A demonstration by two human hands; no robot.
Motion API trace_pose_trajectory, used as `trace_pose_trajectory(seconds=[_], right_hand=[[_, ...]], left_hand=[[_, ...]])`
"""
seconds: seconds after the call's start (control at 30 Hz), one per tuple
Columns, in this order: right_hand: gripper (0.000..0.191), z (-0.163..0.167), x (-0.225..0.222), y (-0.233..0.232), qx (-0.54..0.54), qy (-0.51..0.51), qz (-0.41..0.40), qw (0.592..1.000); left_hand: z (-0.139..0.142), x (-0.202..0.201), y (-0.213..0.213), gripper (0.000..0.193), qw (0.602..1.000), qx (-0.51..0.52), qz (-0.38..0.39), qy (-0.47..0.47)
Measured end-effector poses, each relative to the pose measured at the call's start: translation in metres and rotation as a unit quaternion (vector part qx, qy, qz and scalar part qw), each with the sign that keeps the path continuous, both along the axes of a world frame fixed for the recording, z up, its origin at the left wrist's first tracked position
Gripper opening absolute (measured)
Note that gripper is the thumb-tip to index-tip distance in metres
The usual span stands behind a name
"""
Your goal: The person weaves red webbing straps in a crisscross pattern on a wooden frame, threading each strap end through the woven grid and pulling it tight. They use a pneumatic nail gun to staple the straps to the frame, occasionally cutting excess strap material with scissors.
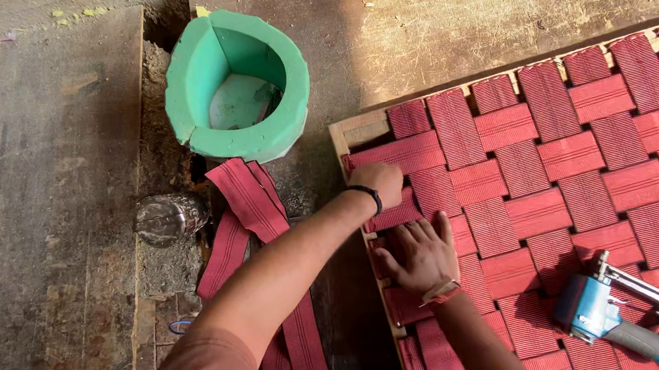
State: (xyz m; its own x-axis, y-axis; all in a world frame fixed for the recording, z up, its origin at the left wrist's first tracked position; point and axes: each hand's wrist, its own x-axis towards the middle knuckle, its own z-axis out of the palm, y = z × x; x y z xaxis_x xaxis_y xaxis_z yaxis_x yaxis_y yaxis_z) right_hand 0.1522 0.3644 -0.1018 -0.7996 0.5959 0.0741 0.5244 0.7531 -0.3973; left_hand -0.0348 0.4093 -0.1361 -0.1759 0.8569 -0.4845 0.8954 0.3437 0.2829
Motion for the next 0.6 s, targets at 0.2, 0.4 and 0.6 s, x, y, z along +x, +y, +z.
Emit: trace_pose_trajectory(seconds=[0.2, 0.4, 0.6], right_hand=[[0.025, -0.008, 0.047, 0.024, -0.199, 0.305, -0.062, 0.929], [0.02, -0.021, 0.054, 0.023, -0.274, 0.304, -0.088, 0.908], [0.014, -0.034, 0.054, 0.027, -0.279, 0.341, -0.062, 0.895]], left_hand=[[0.023, 0.012, 0.001, 0.013, 0.993, 0.113, 0.012, 0.035], [0.033, -0.001, -0.004, 0.018, 0.988, 0.135, 0.026, 0.07], [0.053, -0.082, 0.055, 0.016, 0.973, 0.124, 0.153, 0.118]])
